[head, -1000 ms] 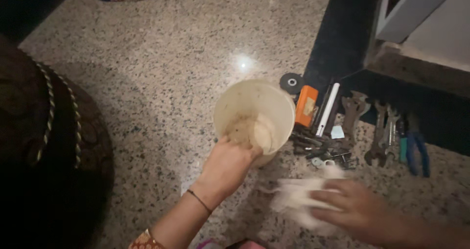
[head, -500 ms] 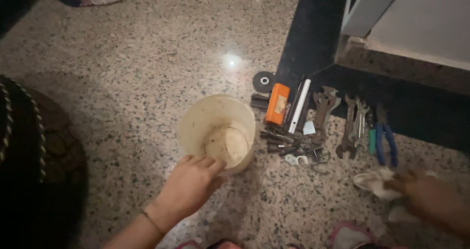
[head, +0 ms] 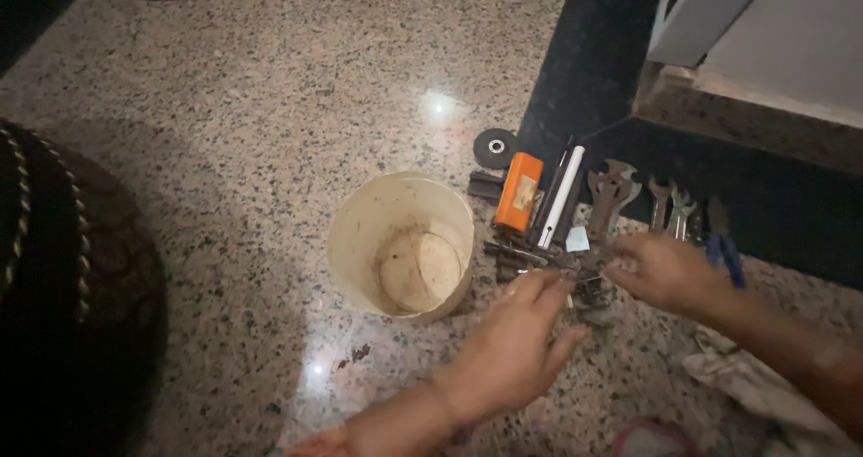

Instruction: The person wipes an orange plastic tool case with a cloth, then places a green screwdriver and several metal bits into it. The case is closed and placed into a white bucket along with other tools including wrenches and a pipe cutter.

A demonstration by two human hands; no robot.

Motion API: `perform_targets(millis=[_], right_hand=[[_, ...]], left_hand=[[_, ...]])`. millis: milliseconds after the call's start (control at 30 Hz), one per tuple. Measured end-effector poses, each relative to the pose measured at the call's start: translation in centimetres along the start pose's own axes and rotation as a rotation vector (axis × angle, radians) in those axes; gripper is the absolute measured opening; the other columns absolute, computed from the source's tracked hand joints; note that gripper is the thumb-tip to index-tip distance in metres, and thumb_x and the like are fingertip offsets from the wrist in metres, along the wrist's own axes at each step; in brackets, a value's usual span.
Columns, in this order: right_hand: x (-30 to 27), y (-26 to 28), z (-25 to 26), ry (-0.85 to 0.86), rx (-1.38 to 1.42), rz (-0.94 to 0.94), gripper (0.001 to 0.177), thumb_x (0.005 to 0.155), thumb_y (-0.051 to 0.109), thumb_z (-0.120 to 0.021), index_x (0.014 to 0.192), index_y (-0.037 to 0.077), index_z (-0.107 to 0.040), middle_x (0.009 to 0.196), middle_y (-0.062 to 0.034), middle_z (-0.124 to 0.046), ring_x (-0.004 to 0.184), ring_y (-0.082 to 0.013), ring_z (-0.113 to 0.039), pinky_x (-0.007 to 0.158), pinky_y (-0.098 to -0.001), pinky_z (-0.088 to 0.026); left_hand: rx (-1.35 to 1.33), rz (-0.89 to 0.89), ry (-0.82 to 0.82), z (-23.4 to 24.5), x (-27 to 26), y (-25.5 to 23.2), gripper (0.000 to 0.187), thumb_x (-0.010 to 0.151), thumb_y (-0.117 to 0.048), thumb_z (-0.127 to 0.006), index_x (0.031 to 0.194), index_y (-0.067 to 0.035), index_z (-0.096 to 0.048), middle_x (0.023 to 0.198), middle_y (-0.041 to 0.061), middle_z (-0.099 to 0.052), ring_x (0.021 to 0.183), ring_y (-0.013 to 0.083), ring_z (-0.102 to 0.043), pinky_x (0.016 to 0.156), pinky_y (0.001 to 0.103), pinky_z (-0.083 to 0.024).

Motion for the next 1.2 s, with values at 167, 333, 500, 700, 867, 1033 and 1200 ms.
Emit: perform_targets(millis=[167, 333, 500, 700, 867, 1033, 1200], right_hand=[[10.5, 4.6, -1.4, -0.141, 0.303, 0.06, 0.057, 0.08, 0.04, -0.075, 0.131, 0.013, -0.067, 0.106, -0.0156, -0.076, 0.095, -0.0317, -0.076, 0.084, -0.0422, -0.059], [18.6, 5.7, -4.1, -0.359, 0.509, -0.061, 0.082, 0.079, 0.045, -0.08, 0.141, 0.001, -0.05, 0.116, -0.0262, -0.069, 0.109, -0.0387, -0.07, 0.093, -0.0452, -0.055], [20.7, 6.6, -6.8, -0.362, 0.45, -0.177, 0.095, 0.081, 0.05, -0.082, 0.15, 0.002, -0.038, 0.127, -0.0326, -0.062, 0.117, -0.047, -0.062, 0.1, -0.0495, -0.05], [20.4, 7.8, -7.2, -0.305, 0.327, -0.279, 0.102, 0.074, 0.045, -0.087, 0.153, 0.011, -0.032, 0.132, -0.0312, -0.055, 0.118, -0.0484, -0.06, 0.1, -0.0514, -0.05], [20.9, 7.7, -6.7, -0.271, 0.357, -0.37, 0.107, 0.071, 0.036, -0.089, 0.155, 0.01, -0.027, 0.128, -0.033, -0.057, 0.114, -0.0486, -0.062, 0.096, -0.052, -0.053], [21.5, 6.3, -6.2, -0.295, 1.029, -0.442, 0.096, 0.069, 0.013, -0.074, 0.153, 0.007, -0.028, 0.107, -0.0179, -0.065, 0.095, -0.0398, -0.071, 0.08, -0.0532, -0.06], [19.9, 6.7, -2.6, -0.15, 1.445, -0.194, 0.073, 0.075, 0.003, -0.066, 0.145, -0.002, -0.047, 0.106, -0.0097, -0.059, 0.093, -0.0259, -0.064, 0.081, -0.0443, -0.056]], left_hand=[[-0.214, 0.321, -0.389, -4.7, 7.1, 7.4, 0.056, 0.093, -0.018, -0.067, 0.14, 0.004, -0.047, 0.132, 0.029, -0.055, 0.126, 0.0463, -0.053, 0.108, 0.048, -0.043], [-0.372, 0.534, -0.603, -7.3, 9.4, 13.1, 0.062, 0.093, -0.019, -0.067, 0.145, 0.001, -0.042, 0.14, 0.024, -0.05, 0.132, 0.0407, -0.05, 0.11, 0.045, -0.04], [-0.326, 0.489, -0.61, -7.7, 8.7, 14.0, 0.062, 0.095, -0.016, -0.062, 0.15, 0.002, -0.04, 0.146, 0.025, -0.048, 0.137, 0.0407, -0.047, 0.115, 0.044, -0.036], [-0.462, 0.515, -0.632, -6.0, 7.3, 13.3, 0.07, 0.093, -0.019, -0.065, 0.153, 0.001, -0.035, 0.145, 0.024, -0.051, 0.136, 0.0393, -0.05, 0.113, 0.044, -0.039], [-0.424, 0.479, -0.607, -3.6, 6.1, 10.2, 0.071, 0.095, -0.024, -0.065, 0.155, -0.001, -0.037, 0.141, 0.024, -0.055, 0.132, 0.0381, -0.052, 0.111, 0.044, -0.04], [-0.492, 0.38, -0.548, 0.0, 5.6, 6.5, 0.052, 0.1, -0.024, -0.064, 0.143, 0.002, -0.052, 0.135, 0.021, -0.063, 0.127, 0.0305, -0.06, 0.107, 0.039, -0.046], [-0.941, 0.378, -0.485, 2.8, 4.1, 5.1, 0.044, 0.101, -0.019, -0.06, 0.14, 0.0, -0.056, 0.129, 0.01, -0.068, 0.118, 0.0173, -0.065, 0.101, 0.03, -0.052]])
Point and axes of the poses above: each hand's wrist, its own x-axis towards the middle knuckle, its own z-axis out of the back of the hand, y = z × x, the point moved 4 cm from there along x, towards the middle knuckle
